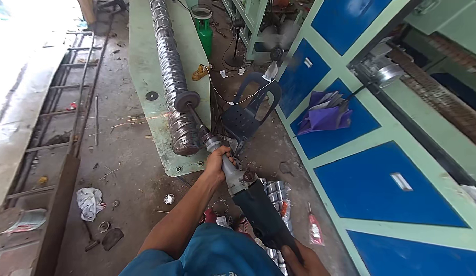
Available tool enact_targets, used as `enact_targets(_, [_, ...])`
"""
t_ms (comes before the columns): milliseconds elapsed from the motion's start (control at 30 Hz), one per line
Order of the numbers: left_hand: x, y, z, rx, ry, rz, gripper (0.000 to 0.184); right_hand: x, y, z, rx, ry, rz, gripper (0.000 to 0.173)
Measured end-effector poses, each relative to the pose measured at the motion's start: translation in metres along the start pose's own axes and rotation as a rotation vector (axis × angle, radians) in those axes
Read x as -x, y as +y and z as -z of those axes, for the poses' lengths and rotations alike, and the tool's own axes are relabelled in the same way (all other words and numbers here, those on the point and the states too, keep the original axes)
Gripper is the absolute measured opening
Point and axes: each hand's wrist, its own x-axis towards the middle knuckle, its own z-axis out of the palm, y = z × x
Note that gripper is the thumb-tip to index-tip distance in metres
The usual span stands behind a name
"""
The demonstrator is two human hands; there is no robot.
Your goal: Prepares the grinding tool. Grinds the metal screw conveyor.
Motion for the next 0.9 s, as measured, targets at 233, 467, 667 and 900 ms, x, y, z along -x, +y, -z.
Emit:
enact_targets(233, [0.013,0.001,0.008,0.042,-0.021,-0.023,0.010,0.006,-0.002,0.001,0.025,-0.026,-0.009,0.050])
enact_targets(467, [0.026,0.006,0.023,0.073,-0.010,-0.056,0.013,0.008,-0.008,0.000,0.116,-0.027,0.018,0.052])
enact_targets(667, [0.032,0.008,0.037,0.097,-0.016,-0.078,0.014,0.008,-0.016,0.002,0.195,-0.048,0.011,0.055])
enact_targets(900, [0.031,0.007,0.032,0.111,-0.020,-0.068,0.012,0.009,-0.017,0.005,0.189,-0.037,0.008,0.056])
